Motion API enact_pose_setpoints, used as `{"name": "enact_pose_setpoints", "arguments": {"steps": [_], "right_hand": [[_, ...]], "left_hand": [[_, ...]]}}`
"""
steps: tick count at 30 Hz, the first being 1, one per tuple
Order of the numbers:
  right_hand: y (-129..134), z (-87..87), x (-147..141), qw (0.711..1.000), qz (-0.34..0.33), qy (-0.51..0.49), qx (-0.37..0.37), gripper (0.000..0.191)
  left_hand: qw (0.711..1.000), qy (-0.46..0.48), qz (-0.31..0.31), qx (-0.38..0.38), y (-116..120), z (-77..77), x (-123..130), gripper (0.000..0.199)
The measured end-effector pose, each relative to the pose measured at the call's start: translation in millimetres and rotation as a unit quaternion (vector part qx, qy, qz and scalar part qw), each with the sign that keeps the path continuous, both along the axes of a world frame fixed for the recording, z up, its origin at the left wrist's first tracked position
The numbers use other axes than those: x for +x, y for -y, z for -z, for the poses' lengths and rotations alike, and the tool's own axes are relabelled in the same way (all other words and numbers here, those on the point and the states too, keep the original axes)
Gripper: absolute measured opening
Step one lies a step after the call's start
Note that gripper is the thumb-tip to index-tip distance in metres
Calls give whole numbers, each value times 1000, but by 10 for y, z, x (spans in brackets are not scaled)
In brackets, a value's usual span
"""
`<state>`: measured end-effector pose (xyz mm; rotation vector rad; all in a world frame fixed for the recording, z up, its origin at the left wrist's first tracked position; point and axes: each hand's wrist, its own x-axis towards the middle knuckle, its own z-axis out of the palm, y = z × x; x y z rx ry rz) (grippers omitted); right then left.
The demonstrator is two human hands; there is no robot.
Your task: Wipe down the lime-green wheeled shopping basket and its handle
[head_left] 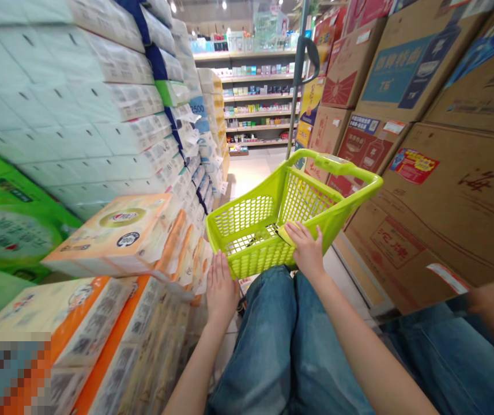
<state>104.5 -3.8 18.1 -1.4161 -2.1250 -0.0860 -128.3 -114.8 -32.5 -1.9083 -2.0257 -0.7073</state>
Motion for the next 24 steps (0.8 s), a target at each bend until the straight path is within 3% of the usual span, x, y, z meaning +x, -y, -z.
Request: {"name": "enact_pose_setpoints", "arguments": {"steps": [2,5,9,12,14,17,21,24], "right_hand": [[10,-19,-26,999,38,-21,-6,74],[182,-4,-418,998,48,-41,-31,71],[528,69,-1124,995,-67,-15,-66,57],[659,114,-1367,988,-136,-9,-68,51],[636,129,-1320,986,-156,-9,-58,51],[474,132,-1001,989,-143,-10,-37,57],[165,84,-397,999,-44,-20,-13,70],[20,17,-141,999,34,-36,-2,73]], "left_hand": [[1000,6,2,2,5,0,-2,80],[1000,11,6,8,8,16,-15,81],[1000,4,4,6,-2,62,-44,80],[1000,-4,1,9,-8,82,-54,78],[1000,-3,3,9,-6,73,-49,78],[1000,6,3,7,1,42,-32,81],[1000,13,0,6,4,19,-16,80],[1000,12,-1,6,3,15,-8,79]]}}
